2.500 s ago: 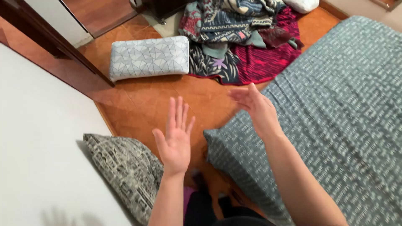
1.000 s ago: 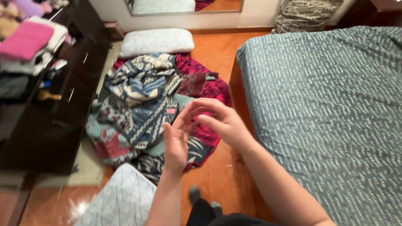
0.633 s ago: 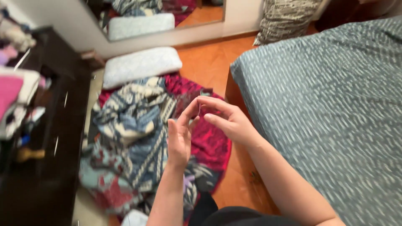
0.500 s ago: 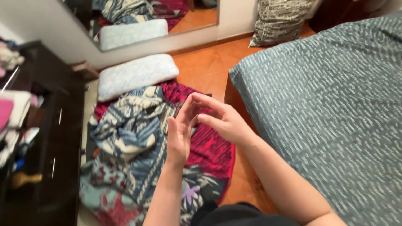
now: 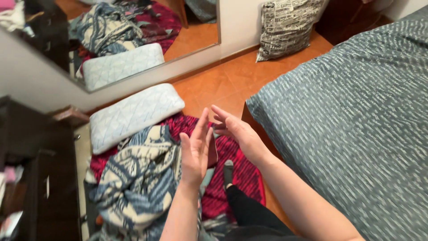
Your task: Making the bed by spreading and smoothing out the sheets and a decorative blanket.
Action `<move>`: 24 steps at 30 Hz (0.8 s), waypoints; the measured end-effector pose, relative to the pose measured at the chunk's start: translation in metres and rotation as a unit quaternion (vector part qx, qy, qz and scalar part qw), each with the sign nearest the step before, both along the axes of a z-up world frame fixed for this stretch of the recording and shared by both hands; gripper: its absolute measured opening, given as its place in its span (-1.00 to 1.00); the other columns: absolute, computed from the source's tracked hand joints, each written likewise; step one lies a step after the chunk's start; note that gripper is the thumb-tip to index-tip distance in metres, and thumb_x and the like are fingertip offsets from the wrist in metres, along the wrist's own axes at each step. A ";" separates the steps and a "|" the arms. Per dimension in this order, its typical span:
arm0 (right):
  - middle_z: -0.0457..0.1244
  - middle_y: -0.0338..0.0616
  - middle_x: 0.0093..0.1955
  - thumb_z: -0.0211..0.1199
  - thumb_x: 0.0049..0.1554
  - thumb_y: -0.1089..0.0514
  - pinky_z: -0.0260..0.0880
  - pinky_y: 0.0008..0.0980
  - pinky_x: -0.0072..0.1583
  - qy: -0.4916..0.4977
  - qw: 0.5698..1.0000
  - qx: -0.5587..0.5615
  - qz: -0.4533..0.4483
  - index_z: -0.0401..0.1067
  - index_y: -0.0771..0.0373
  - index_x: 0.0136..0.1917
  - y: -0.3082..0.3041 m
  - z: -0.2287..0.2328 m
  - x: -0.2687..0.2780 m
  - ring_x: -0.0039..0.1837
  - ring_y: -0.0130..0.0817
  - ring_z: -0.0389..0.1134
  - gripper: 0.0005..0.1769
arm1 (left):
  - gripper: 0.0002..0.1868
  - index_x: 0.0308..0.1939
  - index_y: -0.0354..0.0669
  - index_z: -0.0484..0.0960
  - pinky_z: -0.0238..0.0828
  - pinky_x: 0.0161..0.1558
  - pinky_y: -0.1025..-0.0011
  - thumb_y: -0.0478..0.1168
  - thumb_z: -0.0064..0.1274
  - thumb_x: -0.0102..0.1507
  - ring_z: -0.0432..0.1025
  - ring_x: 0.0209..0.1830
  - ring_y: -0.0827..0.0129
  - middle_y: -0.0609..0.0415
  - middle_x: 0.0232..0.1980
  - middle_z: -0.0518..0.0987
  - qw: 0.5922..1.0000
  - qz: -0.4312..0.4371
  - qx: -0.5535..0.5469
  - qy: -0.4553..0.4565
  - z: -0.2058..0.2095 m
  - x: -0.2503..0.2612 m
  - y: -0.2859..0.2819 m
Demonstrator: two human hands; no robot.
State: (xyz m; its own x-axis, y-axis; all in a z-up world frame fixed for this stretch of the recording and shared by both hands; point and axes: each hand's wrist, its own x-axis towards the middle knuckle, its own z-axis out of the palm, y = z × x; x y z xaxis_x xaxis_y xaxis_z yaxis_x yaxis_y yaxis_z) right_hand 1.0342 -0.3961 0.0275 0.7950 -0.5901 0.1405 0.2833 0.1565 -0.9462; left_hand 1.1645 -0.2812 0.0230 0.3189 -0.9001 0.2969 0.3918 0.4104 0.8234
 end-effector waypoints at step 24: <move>-0.03 -0.03 0.70 -0.15 0.42 -0.18 0.19 -0.08 0.53 -0.058 0.981 -0.100 -0.158 0.04 0.35 0.64 -0.344 0.050 0.168 0.69 -0.20 0.01 -0.27 | -0.01 0.65 -0.28 0.04 -0.39 0.68 0.10 0.45 -0.62 0.43 -0.23 0.79 0.11 -0.06 0.75 -0.01 0.985 -0.165 -0.026 -0.031 0.043 0.193 -0.400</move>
